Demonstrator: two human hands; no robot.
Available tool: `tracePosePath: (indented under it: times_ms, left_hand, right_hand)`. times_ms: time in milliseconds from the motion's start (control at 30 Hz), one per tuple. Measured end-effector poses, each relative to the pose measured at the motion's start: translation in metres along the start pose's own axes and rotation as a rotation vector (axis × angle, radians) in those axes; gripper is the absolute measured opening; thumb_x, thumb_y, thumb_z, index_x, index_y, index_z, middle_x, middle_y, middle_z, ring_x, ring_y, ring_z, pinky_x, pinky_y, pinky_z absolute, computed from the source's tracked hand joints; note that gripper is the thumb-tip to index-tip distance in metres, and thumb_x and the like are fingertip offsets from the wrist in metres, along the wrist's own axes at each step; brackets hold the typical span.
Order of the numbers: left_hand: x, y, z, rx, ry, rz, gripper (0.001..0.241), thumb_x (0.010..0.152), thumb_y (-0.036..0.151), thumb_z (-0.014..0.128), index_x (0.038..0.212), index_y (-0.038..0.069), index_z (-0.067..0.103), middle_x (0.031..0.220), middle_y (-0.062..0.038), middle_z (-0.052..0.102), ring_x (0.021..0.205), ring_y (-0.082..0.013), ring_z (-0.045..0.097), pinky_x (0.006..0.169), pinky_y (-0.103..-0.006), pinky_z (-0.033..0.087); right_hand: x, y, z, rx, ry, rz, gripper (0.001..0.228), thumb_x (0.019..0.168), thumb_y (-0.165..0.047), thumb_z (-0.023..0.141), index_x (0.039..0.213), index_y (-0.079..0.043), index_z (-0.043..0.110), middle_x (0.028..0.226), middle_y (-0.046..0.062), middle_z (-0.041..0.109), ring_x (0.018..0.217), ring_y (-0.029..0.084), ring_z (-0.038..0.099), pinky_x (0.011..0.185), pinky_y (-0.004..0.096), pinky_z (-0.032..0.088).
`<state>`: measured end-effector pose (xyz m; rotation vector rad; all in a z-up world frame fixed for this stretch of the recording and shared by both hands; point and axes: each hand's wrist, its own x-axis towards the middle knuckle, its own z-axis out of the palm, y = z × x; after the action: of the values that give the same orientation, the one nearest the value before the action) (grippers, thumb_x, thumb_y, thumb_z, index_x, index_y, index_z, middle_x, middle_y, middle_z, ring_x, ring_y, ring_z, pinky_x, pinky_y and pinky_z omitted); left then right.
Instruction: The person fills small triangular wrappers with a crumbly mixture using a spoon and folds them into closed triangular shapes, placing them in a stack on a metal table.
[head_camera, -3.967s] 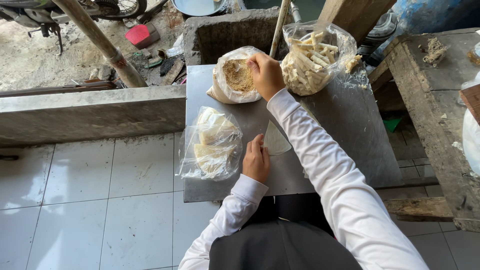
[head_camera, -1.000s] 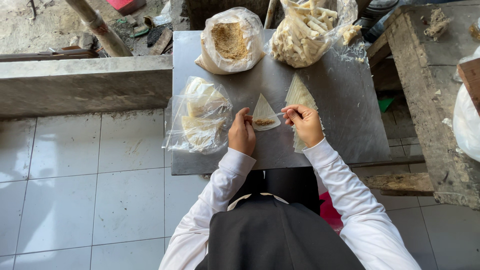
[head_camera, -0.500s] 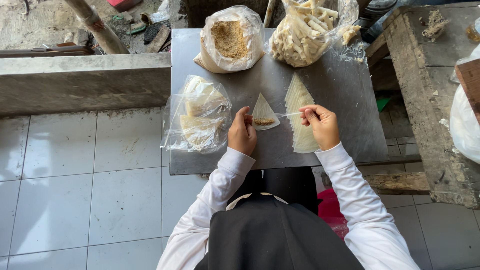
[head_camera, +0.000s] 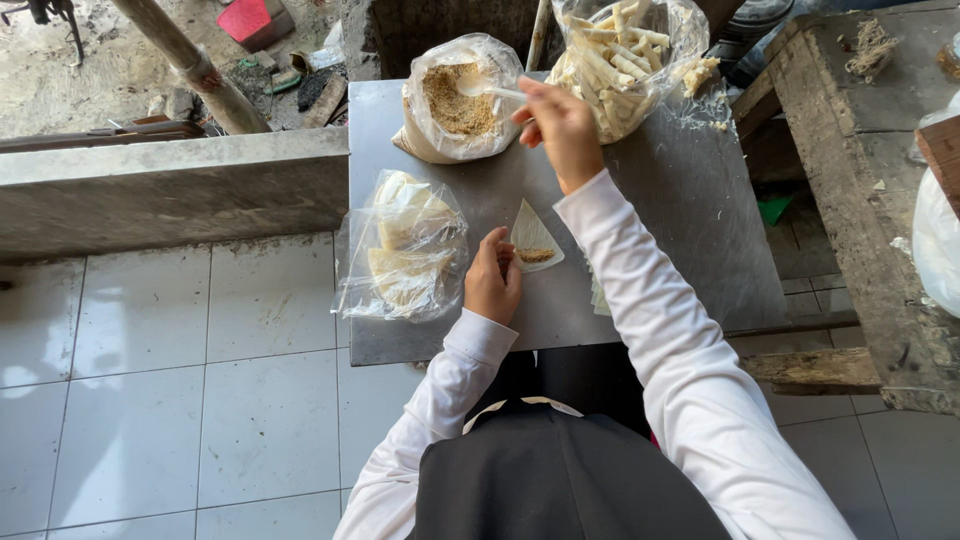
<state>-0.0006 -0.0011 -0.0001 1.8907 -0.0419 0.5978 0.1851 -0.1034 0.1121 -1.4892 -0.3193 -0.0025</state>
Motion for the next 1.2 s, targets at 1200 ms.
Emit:
tracePosePath:
  times_ms: [1200]
  left_hand:
    - [0.003, 0.006, 0.010, 0.114, -0.043, 0.063, 0.043, 0.093, 0.001, 0.068, 0.134, 0.002, 0.053, 0.108, -0.018, 0.071, 0.095, -0.0322, 0.072, 0.081, -0.0384, 0.058]
  right_hand:
    - [-0.184, 0.050, -0.010, -0.804, 0.081, -0.287, 0.007, 0.096, -0.005, 0.065, 0.102, -0.002, 0.064, 0.098, 0.012, 0.070, 0.088, 0.033, 0.068, 0.077, 0.042, 0.049]
